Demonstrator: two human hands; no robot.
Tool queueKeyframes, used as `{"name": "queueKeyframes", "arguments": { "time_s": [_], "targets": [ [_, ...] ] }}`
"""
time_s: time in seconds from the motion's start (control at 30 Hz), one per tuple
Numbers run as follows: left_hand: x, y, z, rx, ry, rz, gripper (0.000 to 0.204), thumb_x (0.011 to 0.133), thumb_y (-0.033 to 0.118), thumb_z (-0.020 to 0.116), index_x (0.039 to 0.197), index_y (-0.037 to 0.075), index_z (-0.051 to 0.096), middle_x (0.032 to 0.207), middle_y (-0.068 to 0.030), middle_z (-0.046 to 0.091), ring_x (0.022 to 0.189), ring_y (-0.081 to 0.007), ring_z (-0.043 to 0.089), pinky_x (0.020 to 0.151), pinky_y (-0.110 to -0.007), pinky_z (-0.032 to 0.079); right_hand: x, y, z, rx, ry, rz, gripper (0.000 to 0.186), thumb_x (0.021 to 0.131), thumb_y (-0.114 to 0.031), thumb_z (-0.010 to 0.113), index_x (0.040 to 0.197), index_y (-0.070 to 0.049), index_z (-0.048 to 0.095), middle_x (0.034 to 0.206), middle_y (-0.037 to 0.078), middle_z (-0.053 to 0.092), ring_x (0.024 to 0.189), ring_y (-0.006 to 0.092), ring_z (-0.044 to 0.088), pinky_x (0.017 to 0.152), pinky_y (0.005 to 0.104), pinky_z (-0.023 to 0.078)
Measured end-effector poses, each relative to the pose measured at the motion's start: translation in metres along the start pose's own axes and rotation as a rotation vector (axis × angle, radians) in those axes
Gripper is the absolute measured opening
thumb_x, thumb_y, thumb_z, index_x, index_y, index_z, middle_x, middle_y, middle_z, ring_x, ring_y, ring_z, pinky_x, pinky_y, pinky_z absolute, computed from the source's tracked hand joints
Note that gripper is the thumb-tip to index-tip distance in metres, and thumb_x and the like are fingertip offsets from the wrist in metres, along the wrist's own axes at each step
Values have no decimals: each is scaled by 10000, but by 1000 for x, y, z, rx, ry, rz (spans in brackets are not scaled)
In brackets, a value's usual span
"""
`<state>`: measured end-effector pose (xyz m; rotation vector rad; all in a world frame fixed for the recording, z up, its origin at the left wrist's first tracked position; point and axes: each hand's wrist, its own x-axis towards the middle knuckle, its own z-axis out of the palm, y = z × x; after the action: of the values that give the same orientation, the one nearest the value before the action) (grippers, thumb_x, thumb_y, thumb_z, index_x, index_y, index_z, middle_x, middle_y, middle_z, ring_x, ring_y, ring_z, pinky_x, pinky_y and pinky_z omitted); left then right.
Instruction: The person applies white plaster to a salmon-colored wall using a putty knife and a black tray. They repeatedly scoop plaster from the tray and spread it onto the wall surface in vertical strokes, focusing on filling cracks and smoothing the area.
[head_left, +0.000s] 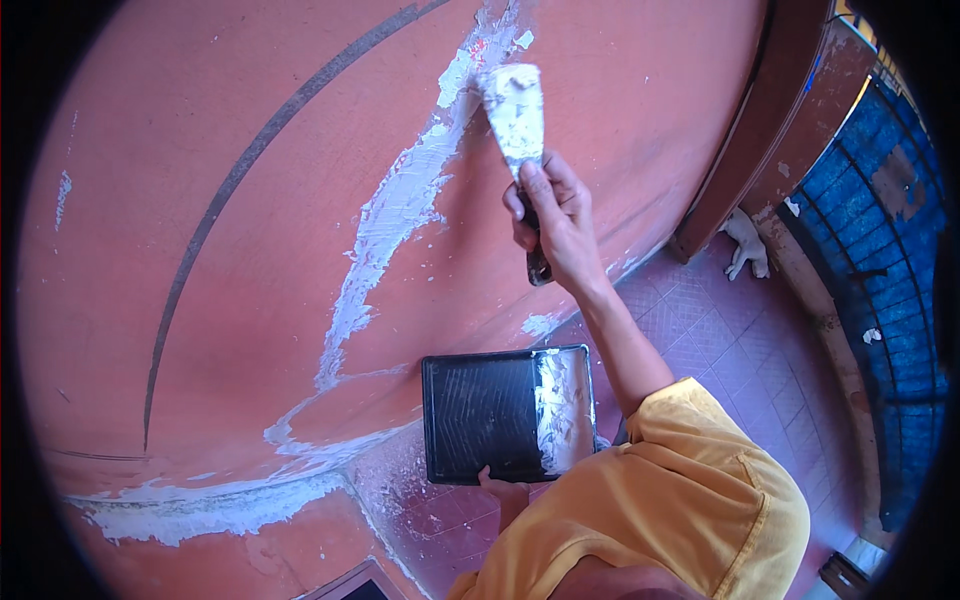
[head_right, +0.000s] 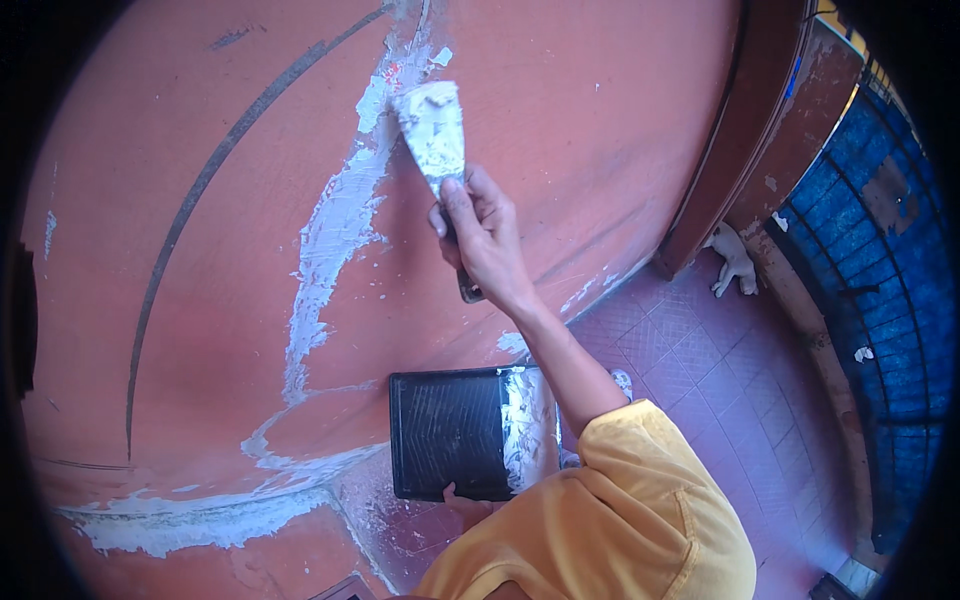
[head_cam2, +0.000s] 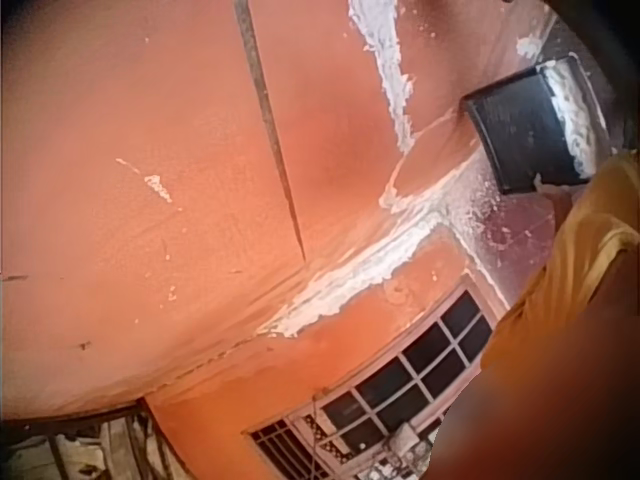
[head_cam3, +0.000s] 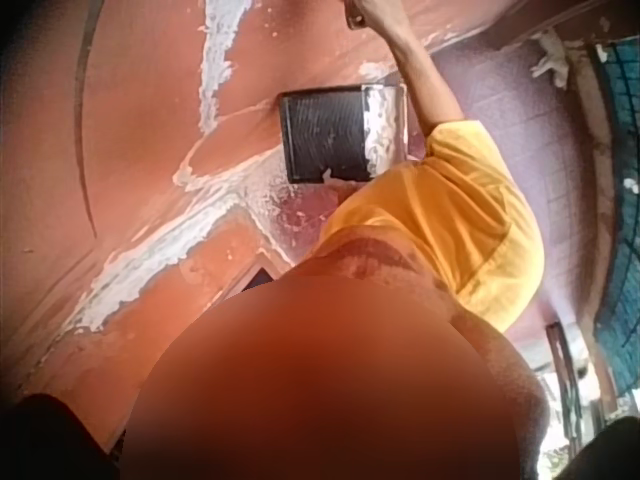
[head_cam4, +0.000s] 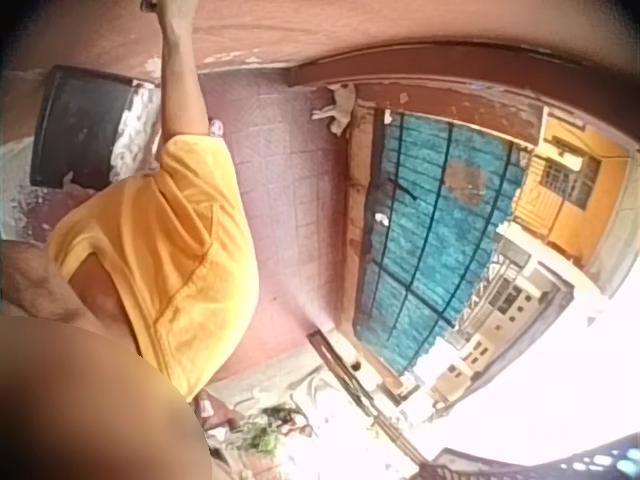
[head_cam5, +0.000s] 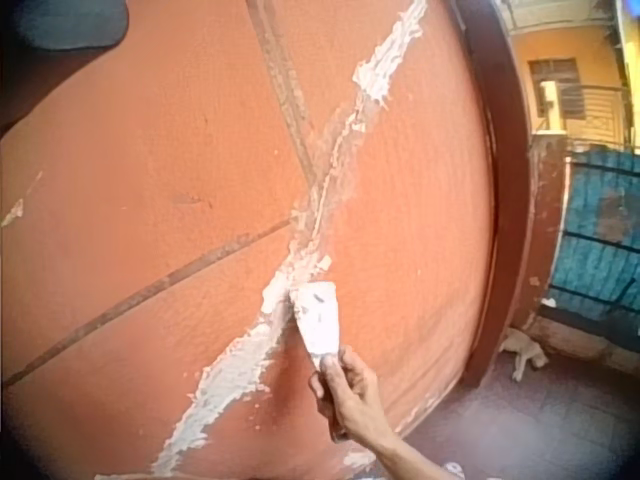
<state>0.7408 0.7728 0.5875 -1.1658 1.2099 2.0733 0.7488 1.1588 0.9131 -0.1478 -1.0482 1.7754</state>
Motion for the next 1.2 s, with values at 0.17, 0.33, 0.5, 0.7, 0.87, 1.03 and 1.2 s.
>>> {"name": "queueKeyframes", "arguments": {
  "time_s": [0.17, 0.33, 0.5, 0.7, 0.87, 1.03, 1.2],
  "targets": [
    [-5, -4, -1, 12, -57, 86, 576, 758, 374, 580, 1244, 65, 579, 1251, -119, 588, 1108, -336, 549, 1001, -518, 411, -2, -16, -30, -336, 180, -172, 479, 1049, -239, 426, 1507, -115, 364, 801, -25, 474, 586, 43, 398, 512, 183, 342],
    [-8, -8, 2, 66, -117, 215, 592, 760, 385, 563, 1250, 52, 569, 1265, -114, 579, 1119, -336, 543, 1001, -507, 408, 20, -33, -69, -1170, 119, -754, 468, 921, -37, 595, 1352, -221, 592, 895, 21, 528, 670, 127, 497, 537, 257, 439],
    [1, -12, 3, 14, -171, 198, 586, 761, 392, 562, 1234, 46, 570, 1268, -111, 576, 1133, -329, 532, 1001, -505, 401, 41, -49, -73, -1626, 145, -923, 595, 824, -7, 667, 1265, -405, 642, 940, 47, 574, 741, 176, 587, 506, 285, 494],
    [2, -15, 16, 33, -19, 21, 585, 758, 396, 559, 1234, 57, 564, 1250, -113, 581, 1130, -328, 533, 1001, -514, 399, 31, -59, -58, -1634, 8, -902, 618, 801, 17, 701, 1265, -388, 649, 909, 31, 571, 686, 151, 590, 499, 275, 506],
    [12, -30, 7, 4, -159, 60, 597, 758, 400, 555, 1250, 60, 555, 1257, -115, 577, 1141, -334, 528, 1008, -518, 396, 39, -59, -57, -1643, -40, -920, 626, 811, 10, 685, 1291, -388, 626, 935, 34, 567, 729, 162, 617, 514, 279, 530],
    [30, -23, -6, -14, -127, -64, 607, 759, 400, 556, 1263, 60, 550, 1269, -114, 570, 1148, -340, 524, 1011, -520, 394, 47, -65, -64, -1723, -97, -913, 605, 809, -11, 679, 1294, -368, 623, 963, 43, 569, 784, 170, 635, 560, 281, 554],
    [8, -28, -1, -25, -147, 54, 609, 755, 404, 559, 1264, 69, 556, 1281, -118, 564, 1155, -347, 520, 1003, -533, 398, 49, -87, -76, -1744, -47, -1014, 602, 819, -23, 693, 1290, -392, 622, 961, 21, 586, 732, 141, 643, 517, 259, 550]
  ]
}}
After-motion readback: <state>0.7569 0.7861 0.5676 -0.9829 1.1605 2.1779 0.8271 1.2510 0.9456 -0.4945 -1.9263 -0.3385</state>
